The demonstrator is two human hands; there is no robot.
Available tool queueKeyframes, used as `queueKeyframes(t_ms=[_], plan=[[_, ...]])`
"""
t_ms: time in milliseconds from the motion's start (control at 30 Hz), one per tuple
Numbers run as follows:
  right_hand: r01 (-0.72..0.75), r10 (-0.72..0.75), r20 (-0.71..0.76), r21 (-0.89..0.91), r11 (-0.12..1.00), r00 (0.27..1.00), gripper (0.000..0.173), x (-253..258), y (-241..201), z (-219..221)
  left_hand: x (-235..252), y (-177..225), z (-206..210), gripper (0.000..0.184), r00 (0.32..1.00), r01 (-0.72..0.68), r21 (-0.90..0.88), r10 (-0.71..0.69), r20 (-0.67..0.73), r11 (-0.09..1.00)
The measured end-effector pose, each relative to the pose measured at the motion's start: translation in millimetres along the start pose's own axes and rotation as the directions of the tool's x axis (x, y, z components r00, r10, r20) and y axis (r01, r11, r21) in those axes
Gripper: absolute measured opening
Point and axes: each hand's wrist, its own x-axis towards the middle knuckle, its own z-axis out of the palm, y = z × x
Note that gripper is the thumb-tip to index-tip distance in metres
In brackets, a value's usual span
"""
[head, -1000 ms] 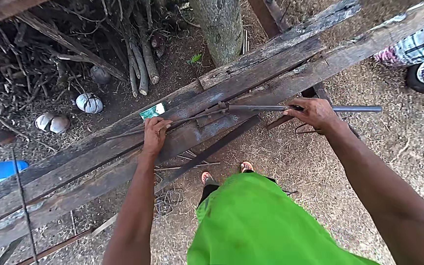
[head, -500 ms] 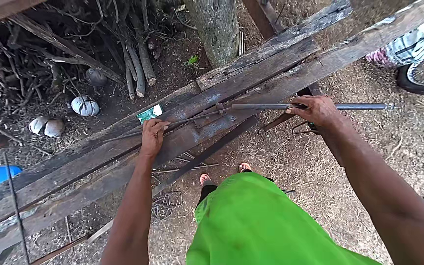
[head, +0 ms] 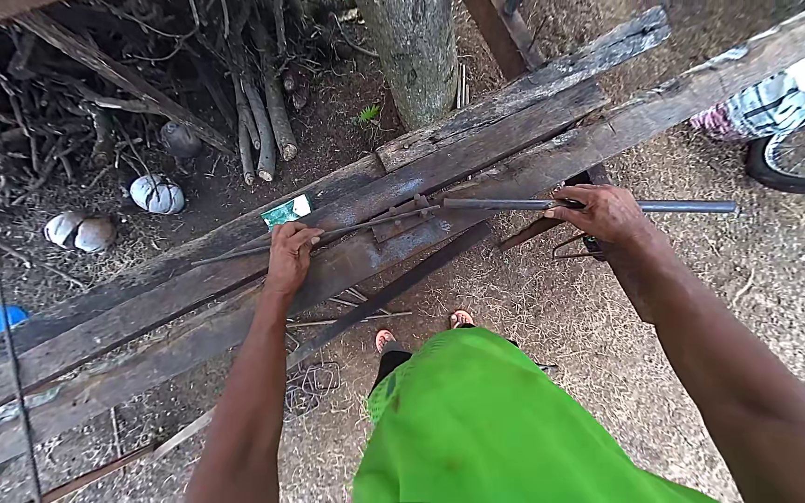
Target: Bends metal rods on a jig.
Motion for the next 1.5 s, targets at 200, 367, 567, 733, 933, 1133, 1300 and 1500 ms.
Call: queueKeyframes(t_ms=[200, 367, 567, 733, 933, 1133, 1300, 1500], plan=[[0.013, -0.013, 0.023, -0.001, 1.0, 1.0, 0.046, 2.2, -1.9, 3.8, 1.0, -0.5, -0.3, 0.025, 1.0, 0.001, 0.001, -0.001, 0.013, 1.0], [0.013, -0.013, 0.014, 0.003, 1.0, 1.0, 0.047, 2.3, -1.8, 7.6, -2.1, -2.0, -0.6, 0.026, 1.0, -0.008, 0.005, 0.008, 0.006, 1.0], [-0.019, 0.016, 0.045, 0.059, 0.998, 0.999, 0.047, 3.8, -3.7, 3.9, -0.8, 1.3, -1.0, 0.024, 1.0, 0.011, 0.008, -0.011, 0.005, 1.0], [0.017, -0.017, 0.035, 0.01, 1.0, 0.999, 0.053, 9.4, -2.1, 3.9, 0.4, -2.5, 0.6, 0.025, 1.0, 0.022, 0.006, -0.022, -0.006, 1.0], [0.031, -0.032, 0.042, 0.011, 0.999, 0.999, 0.047, 18.2, -8.7, 4.4, 0.5, -4.8, 2.4, 0.026, 1.0, 0.027, -0.004, -0.028, -0.012, 1.0], [-0.007, 0.004, 0.075, 0.034, 0.999, 0.997, 0.05, 10.8, -19.2, 20.3, -3.9, -2.2, 2.6, 0.025, 0.999, 0.027, -0.008, -0.027, -0.017, 1.0], [-0.055, 0.043, 0.113, 0.105, 0.993, 0.993, 0.049, -6.0, -16.8, 28.0, -2.4, -6.8, 1.6, 0.025, 1.0, 0.016, 0.005, -0.016, -0.005, 1.0], [-0.048, 0.041, 0.076, 0.093, 0.994, 0.996, 0.063, -12.4, -22.3, 29.0, -2.5, -5.3, 1.1, 0.025, 1.0, -0.001, -0.008, 0.001, -0.012, 1.0]])
